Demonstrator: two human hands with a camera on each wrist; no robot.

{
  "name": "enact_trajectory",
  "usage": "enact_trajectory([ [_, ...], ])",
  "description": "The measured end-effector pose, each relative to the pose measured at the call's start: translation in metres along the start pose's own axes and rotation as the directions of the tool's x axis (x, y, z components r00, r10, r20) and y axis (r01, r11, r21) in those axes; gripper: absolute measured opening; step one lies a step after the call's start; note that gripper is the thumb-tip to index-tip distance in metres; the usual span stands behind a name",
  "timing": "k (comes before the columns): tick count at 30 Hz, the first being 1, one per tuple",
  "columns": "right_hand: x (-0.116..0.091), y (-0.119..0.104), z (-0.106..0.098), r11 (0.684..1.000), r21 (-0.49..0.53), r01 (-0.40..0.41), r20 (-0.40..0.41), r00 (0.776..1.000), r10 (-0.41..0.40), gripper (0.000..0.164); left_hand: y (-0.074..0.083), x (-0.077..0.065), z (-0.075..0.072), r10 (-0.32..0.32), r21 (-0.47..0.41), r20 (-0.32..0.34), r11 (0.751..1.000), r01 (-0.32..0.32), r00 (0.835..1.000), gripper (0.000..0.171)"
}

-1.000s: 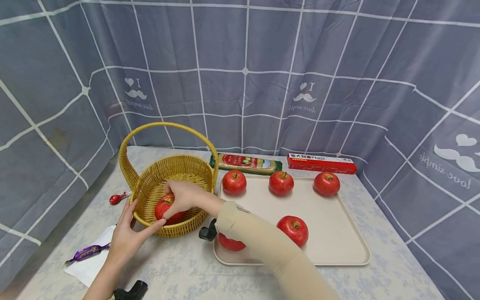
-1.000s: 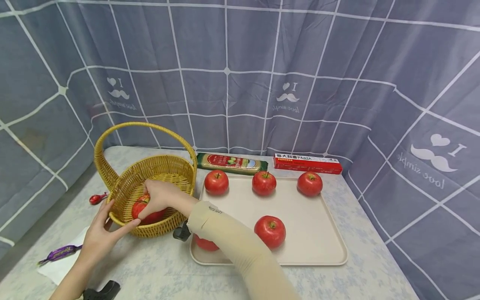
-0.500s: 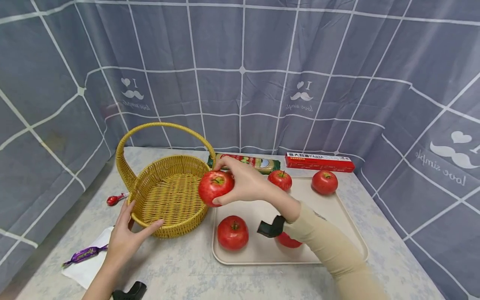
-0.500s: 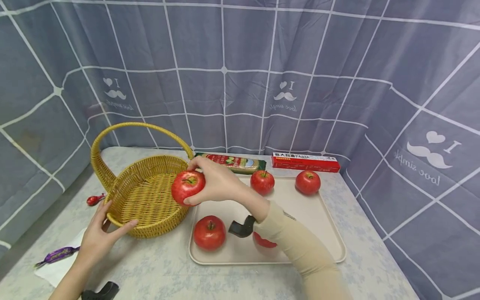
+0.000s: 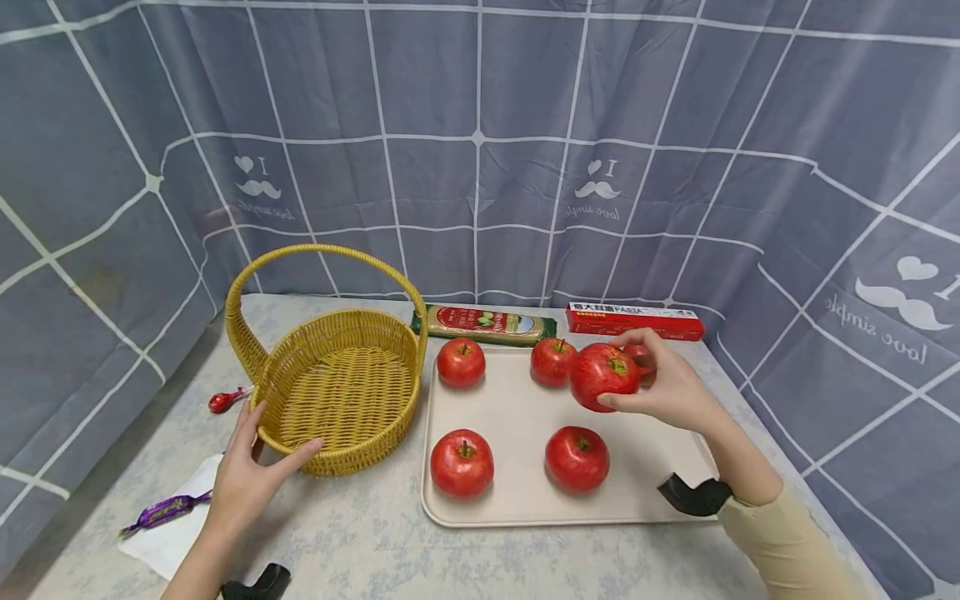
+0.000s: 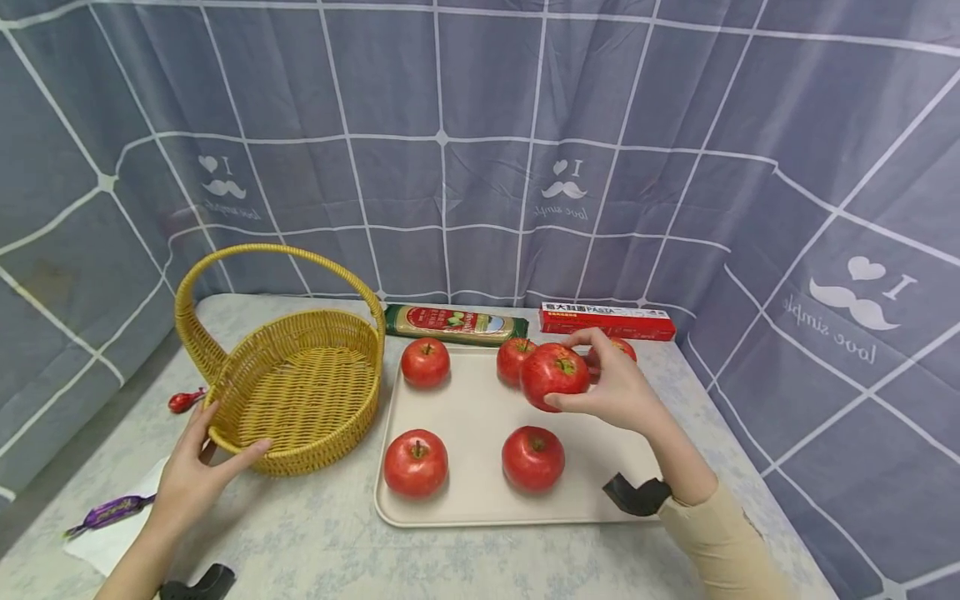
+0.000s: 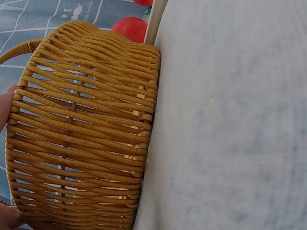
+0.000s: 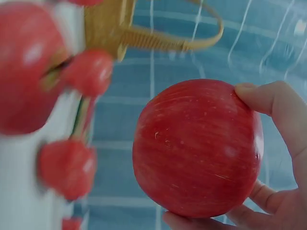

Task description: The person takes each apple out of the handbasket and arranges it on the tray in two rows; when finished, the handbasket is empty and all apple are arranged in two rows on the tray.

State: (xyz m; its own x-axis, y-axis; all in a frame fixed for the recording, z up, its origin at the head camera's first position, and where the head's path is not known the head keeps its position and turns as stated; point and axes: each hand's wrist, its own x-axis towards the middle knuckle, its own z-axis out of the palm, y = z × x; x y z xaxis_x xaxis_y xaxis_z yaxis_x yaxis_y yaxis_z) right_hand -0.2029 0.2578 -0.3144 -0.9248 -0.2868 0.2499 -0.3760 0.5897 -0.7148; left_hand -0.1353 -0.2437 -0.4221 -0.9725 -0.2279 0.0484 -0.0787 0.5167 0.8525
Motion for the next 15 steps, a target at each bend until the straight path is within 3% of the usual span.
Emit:
enact_trajectory([
  [7, -0.035, 0.052, -0.019, 0.986, -0.046, -0.16, -0.054, 0.986, 0.158, 0.071, 0.001, 0.0, -0.001, -0.011, -0.005, 0.007, 1.0, 0.011, 1.0, 0.111],
  [15, -0.062, 0.094, -0.021, 0.962, -0.1, -0.255, -0.061, 0.966, 0.25, 0.07, 0.003, 0.0, 0.0, -0.006, -0.016, 0.002, 1.0, 0.006, 1.0, 0.111],
])
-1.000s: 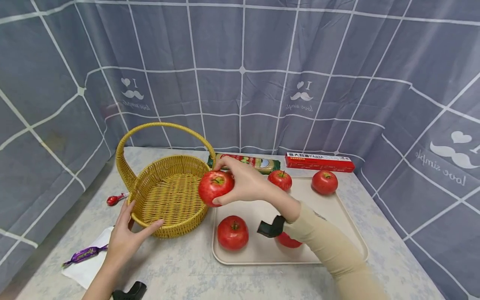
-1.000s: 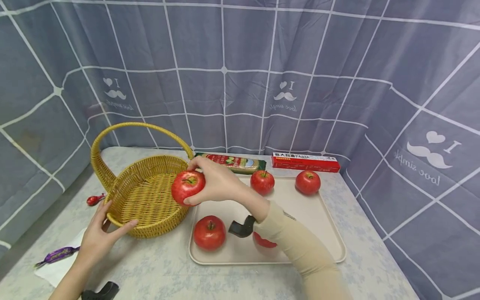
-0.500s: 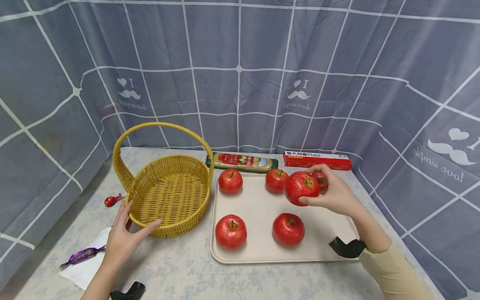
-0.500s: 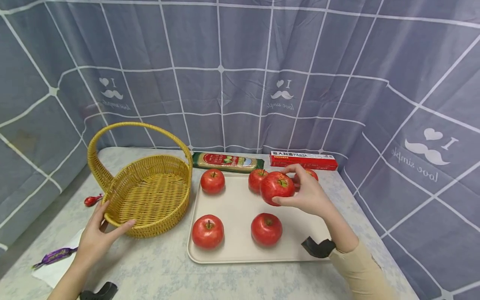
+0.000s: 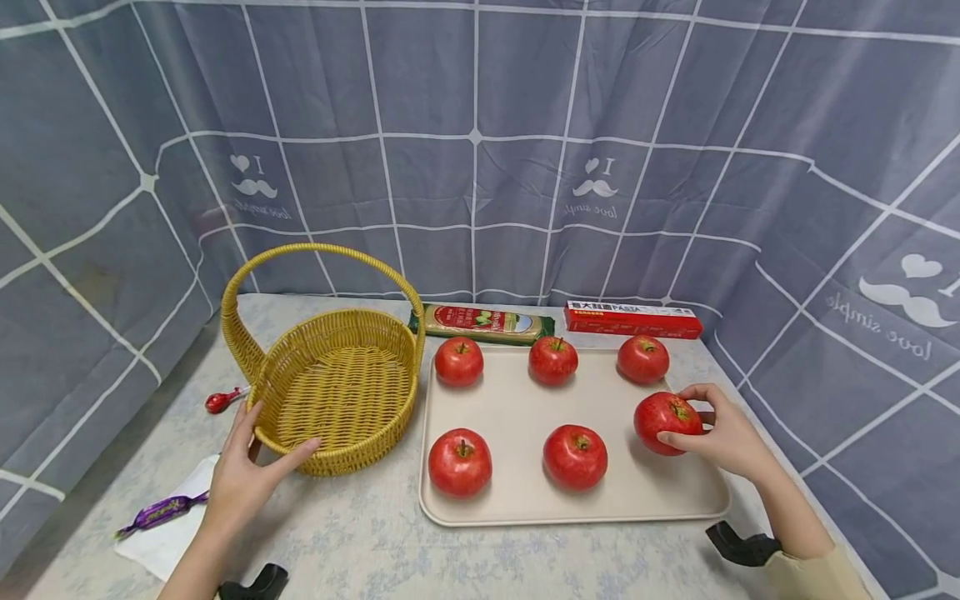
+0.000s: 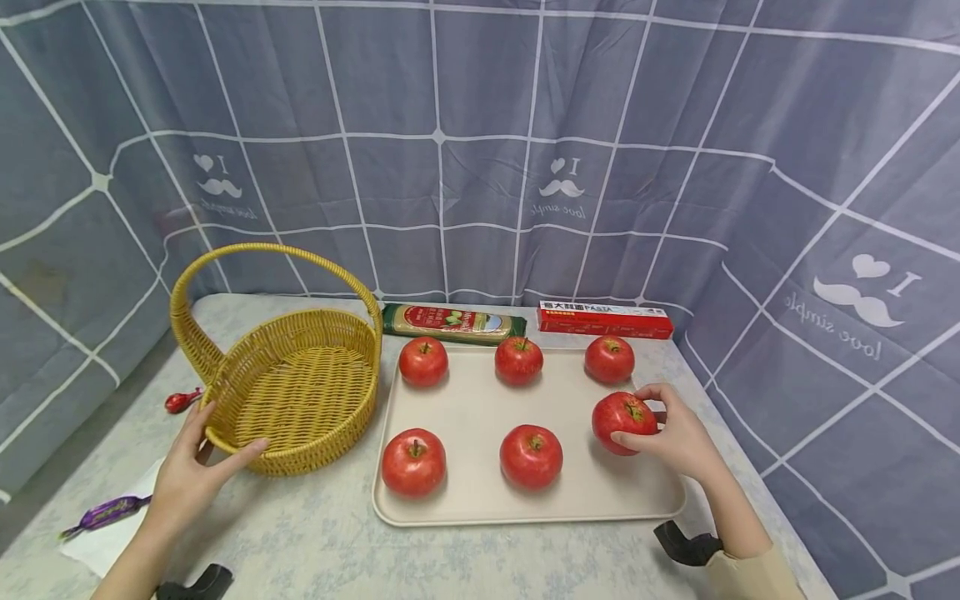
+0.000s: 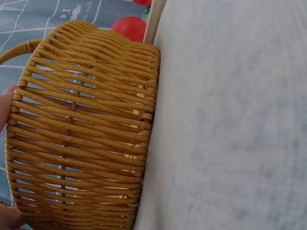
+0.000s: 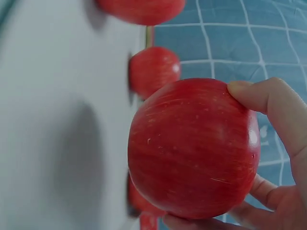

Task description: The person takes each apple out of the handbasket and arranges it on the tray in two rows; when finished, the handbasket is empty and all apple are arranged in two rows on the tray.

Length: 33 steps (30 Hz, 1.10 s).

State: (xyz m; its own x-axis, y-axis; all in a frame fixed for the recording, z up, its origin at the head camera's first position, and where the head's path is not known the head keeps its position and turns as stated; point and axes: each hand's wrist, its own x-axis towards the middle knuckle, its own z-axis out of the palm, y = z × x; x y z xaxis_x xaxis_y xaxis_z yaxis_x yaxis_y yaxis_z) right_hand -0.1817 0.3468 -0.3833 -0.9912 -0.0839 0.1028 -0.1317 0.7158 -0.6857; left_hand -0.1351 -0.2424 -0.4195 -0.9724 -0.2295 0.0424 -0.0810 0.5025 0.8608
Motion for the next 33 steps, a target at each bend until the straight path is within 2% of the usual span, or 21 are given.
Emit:
enact_trajectory([
  [7, -0.011, 0.02, 0.001, 0.999, -0.034, -0.034, 0.011, 0.999, 0.035, 0.067, 0.0, 0.0, 0.0, 0.005, -0.004, -0.002, 1.0, -0.005, 1.0, 0.11],
  [18, -0.016, 0.026, 0.004, 0.998, -0.048, -0.04, 0.022, 0.999, 0.041, 0.067, 0.0, 0.0, -0.002, 0.004, 0.001, -0.005, 1.0, -0.004, 1.0, 0.11],
  [23, -0.012, 0.025, 0.001, 0.998, -0.052, -0.045, 0.084, 0.995, 0.05, 0.068, 0.001, 0.0, -0.002, 0.001, 0.003, -0.005, 1.0, -0.001, 1.0, 0.11],
  [26, -0.009, 0.024, -0.003, 0.998, -0.055, -0.02, 0.138, 0.99, 0.028, 0.068, 0.002, 0.001, -0.002, 0.002, 0.008, 0.001, 1.0, -0.002, 1.0, 0.11],
  [30, -0.006, 0.018, -0.013, 0.995, -0.1, 0.031, 0.204, 0.979, -0.01, 0.07, 0.004, 0.003, -0.006, -0.005, 0.032, 0.045, 0.999, 0.003, 0.999, 0.112],
  [33, -0.004, 0.005, -0.019, 0.984, -0.164, 0.07, 0.217, 0.976, -0.033, 0.072, 0.008, 0.005, -0.011, 0.003, 0.097, 0.105, 0.995, -0.013, 0.994, 0.113],
])
